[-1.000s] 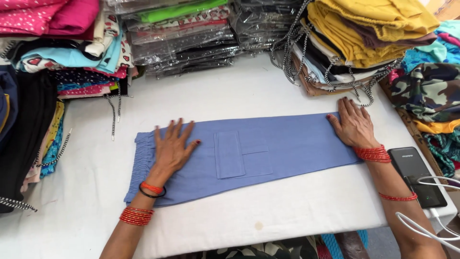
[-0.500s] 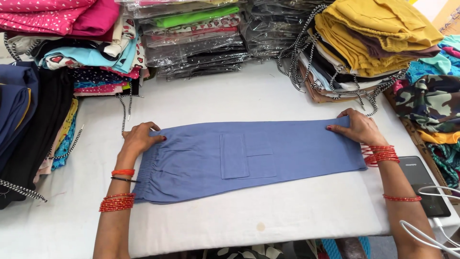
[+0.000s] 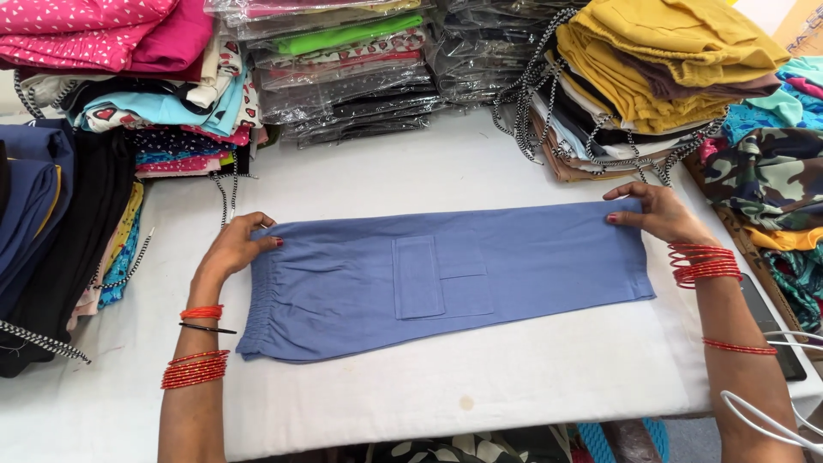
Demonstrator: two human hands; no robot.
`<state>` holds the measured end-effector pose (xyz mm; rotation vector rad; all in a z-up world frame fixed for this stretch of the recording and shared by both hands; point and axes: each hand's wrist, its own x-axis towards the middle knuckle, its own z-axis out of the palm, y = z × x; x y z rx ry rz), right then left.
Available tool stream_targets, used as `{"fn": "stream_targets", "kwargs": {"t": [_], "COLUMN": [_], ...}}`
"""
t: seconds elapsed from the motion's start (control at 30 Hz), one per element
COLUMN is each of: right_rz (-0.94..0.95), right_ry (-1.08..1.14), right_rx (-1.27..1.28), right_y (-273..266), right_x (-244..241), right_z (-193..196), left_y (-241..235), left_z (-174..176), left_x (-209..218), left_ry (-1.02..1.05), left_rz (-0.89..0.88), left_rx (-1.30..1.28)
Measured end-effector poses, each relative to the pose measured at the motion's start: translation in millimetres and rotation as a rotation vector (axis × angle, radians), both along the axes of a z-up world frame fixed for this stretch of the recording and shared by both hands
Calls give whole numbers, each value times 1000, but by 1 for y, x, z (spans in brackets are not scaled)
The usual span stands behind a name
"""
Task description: The person folds a pair of blue trousers on a white table, smoothing the fabric and aligning the edges before stacking them. Then, the person folds a red t-shirt, smoothing it out, folding the sleeves and sides, and stacking it on top of the trousers.
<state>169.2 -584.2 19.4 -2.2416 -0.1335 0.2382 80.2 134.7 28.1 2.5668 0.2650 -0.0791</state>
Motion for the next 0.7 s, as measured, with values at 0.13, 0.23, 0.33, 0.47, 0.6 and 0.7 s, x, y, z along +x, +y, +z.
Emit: {"fn": "stream_targets", "kwargs": {"t": [0.13,0.23,0.33,0.47,0.6,0.7], "right_rz": [-61,-108,-100,-96,-45,-21], "right_ry": [-83,-270,-474,-593,-528,-330], "right_rx": [-50,-113,33,141,-36,-93], "right_y": [4,3,-3,-10,-20,-20], "right_x": [-12,-15,-14,-23,-46,-77], "right_z": [41,67,79,76,33,3], "left_y": [6,-2,-22,-35,-31,-36], "left_z": [34,79,126,135,86,50], "left_x": [4,-1,-18,-53,-97,-127], "left_ry": [-118,-272,-491,-666,-653,-460], "left_rz": [-56,-80,-83,-78,-254,-225], "left_rx": [-28,-37,-32,31,151,186]}}
